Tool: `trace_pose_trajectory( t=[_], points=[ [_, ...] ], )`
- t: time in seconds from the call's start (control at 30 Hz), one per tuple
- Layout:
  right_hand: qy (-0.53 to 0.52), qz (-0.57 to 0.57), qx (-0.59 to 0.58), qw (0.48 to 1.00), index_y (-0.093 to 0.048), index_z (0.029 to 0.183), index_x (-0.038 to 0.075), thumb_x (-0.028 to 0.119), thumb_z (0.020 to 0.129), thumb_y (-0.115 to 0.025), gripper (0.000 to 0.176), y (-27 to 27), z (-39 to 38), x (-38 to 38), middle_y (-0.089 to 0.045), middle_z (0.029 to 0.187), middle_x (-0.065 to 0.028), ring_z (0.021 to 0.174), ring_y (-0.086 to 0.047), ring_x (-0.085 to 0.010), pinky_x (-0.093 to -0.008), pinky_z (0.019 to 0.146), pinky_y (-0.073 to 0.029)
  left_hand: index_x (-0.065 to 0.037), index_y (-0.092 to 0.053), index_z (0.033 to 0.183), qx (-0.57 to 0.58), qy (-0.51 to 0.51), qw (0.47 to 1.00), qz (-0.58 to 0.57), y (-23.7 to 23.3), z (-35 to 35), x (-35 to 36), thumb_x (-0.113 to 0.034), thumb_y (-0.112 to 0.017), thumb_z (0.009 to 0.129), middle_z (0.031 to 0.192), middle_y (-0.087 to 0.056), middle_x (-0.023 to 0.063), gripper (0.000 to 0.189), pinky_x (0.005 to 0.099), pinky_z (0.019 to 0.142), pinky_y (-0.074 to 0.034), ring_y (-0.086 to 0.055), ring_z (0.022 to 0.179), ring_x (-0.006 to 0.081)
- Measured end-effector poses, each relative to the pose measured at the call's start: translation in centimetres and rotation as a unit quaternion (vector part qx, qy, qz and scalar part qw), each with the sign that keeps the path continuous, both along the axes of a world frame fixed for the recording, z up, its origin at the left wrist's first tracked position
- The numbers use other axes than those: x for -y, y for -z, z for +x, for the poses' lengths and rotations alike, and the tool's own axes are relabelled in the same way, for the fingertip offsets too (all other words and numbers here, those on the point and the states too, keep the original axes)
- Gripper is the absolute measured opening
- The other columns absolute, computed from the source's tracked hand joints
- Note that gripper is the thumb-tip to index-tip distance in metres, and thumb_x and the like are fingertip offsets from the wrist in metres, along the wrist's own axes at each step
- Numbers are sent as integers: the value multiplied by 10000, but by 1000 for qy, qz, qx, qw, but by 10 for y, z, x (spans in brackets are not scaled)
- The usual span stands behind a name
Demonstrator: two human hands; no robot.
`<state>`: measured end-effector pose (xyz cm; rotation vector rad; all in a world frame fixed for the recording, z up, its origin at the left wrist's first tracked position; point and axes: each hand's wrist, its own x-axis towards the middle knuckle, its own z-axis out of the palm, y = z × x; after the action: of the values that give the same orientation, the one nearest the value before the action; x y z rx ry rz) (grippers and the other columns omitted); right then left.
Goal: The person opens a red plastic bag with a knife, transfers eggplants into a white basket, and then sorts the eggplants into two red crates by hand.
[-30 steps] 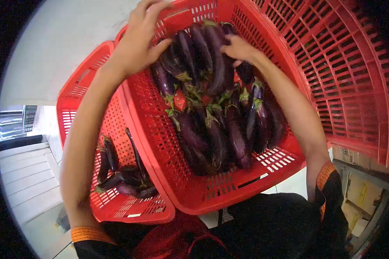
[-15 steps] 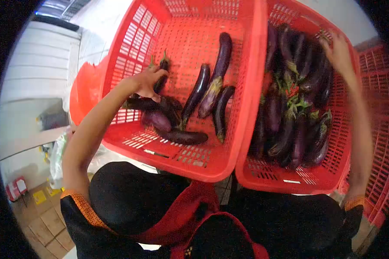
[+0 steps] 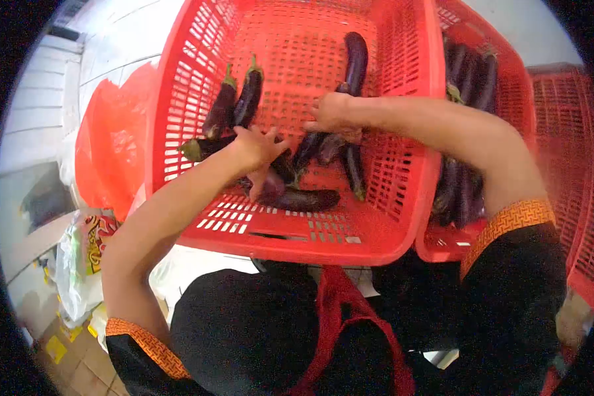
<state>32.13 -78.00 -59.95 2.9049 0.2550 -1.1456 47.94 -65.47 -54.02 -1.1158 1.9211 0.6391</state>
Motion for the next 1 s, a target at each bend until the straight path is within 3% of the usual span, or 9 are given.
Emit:
trace_pose_trajectory(
  t=[0.17, 0.3, 0.37, 0.47, 0.57, 0.67, 0.8, 0.9, 1.0],
  points=[
    [87, -123, 132, 980, -514, 1132, 61, 256, 484, -838, 751, -36, -27, 17, -599, 955, -116, 906, -609, -308, -410, 774, -480, -137, -494, 1265, -112, 138, 957, -230, 30, 12, -20, -474, -885, 411, 1231, -488, 98, 998, 553, 948, -389, -472, 1163, 315],
    [183, -266, 491, 809, -580, 928, 40, 216, 682, -699, 325, -159, -63, 25, -635, 790, -134, 703, -646, -300, -415, 573, -476, -115, -608, 1095, -141, 222, 925, -274, 54, -1, -31, -464, -853, 469, 1139, -531, 84, 757, 425, 964, -365, -479, 1116, 270],
    [333, -166, 428, 823, -593, 995, -36, 358, 626, -760, 565, -214, -94, 40, -661, 818, -201, 853, -649, -384, -463, 777, -514, -107, -616, 1083, -125, 252, 930, -238, 46, -10, -26, -470, -842, 489, 1132, -531, 82, 732, 418, 959, -370, -475, 1120, 272],
    [638, -31, 278, 717, -509, 1124, -38, 186, 745, -661, 465, -311, -147, 19, -575, 716, -124, 627, -540, -198, -324, 573, -502, -99, -642, 1041, -99, 306, 913, -252, 75, 4, -26, -483, -772, 619, 1118, -541, 87, 586, 410, 941, -385, -485, 1104, 278],
    [741, 23, 261, 619, -484, 1185, -34, 157, 773, -652, 484, -309, -208, 35, -566, 688, -98, 560, -523, -143, -307, 534, -518, -101, -641, 1077, -20, 126, 983, -135, 13, -22, -7, -452, -662, 771, 1174, -549, 100, 466, 413, 951, -402, -514, 1104, 298],
    [664, 70, 444, 597, -327, 1409, 1, 307, 802, -690, 770, -225, -268, 71, -531, 1240, -225, 1082, -564, -296, -451, 904, -497, -15, -516, 1211, -103, 0, 988, -117, -58, -2, 31, -410, -844, 477, 1167, -540, 194, 896, 449, 980, -417, -512, 1101, 390],
    [727, -207, 297, 584, -489, 1168, -213, 678, 740, -615, 997, -120, -283, 121, -574, 1189, -306, 1089, -590, -405, -415, 934, -476, 10, -362, 1382, -421, -426, 801, 3, -149, -8, 69, -139, -766, 613, 1191, -553, 92, 881, 362, 976, -403, -522, 1093, 220],
    [712, -61, 322, 622, -546, 1116, -177, 685, 782, -558, 924, -114, -296, 154, -610, 1121, -299, 1052, -609, -397, -417, 927, -470, -15, -503, 1280, -490, -446, 741, -108, -167, -33, 113, -305, -692, 748, 1062, -590, 49, 634, 304, 907, -415, -559, 948, 164],
    [652, 77, 471, 590, -499, 1262, -60, 645, 845, -507, 818, -201, -281, 114, -620, 1088, -278, 1029, -608, -376, -458, 842, -493, -100, -637, 1001, -598, -431, 673, -69, -185, -147, 161, -409, -623, 815, 766, -576, -24, 361, 234, 464, -356, -519, 614, 68]
  ],
)
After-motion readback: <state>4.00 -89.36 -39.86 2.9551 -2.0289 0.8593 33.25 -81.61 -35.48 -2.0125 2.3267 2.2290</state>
